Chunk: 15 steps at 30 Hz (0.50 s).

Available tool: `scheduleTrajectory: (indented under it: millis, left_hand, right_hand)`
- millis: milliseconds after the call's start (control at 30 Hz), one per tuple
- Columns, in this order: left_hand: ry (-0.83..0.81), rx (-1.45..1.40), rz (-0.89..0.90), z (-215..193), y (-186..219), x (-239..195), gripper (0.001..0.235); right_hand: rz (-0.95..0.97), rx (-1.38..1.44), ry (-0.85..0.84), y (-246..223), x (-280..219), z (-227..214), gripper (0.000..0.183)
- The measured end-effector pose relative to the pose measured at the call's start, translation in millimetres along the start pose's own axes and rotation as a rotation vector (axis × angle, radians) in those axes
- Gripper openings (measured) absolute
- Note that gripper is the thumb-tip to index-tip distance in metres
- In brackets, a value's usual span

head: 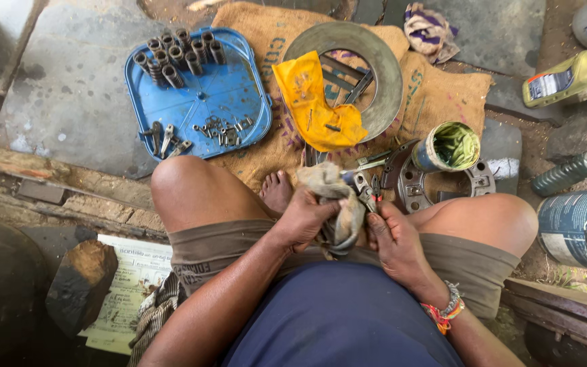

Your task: The person sits on the ground and uses pliers to manipulate small metal components. They then wipe the parts with a cloth and apply a green substance from a can onto a metal piece using their fingers.

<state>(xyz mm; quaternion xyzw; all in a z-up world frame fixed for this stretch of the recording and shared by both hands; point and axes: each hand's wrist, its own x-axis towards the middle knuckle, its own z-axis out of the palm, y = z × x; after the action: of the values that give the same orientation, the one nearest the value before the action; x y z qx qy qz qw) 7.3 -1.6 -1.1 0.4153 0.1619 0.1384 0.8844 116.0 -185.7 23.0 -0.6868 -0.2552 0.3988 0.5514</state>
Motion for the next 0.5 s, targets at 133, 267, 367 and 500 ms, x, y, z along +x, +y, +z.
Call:
scheduleTrajectory:
  millis: [133,267,367,500]
  left_hand:
    - [0.205,-0.298,-0.079,-2.7,22.8,3.3,0.031]
    - [-0.008,-0.650,-0.183,3.2,39.9,-4.5,0.048]
    - [-0.099,-0.652,-0.150,6.6,33.6,-2.0,0.054]
    - [0.048,-0.609,-0.231,-4.6,-0.6,0.6,0.045]
  right_hand:
    - [-0.241,0.001,0.073,-11.9,-12.6,-55.7,0.017]
    - [-0.746,-0.136,0.287,-40.9,-52.4,-65.3,0.028]
    - [-1.042,-0.577,0.140,-54.2,-17.5,-40.1,0.034]
    - [-0.253,-0.840,0.125,-53.5,9.6,9.2,0.029]
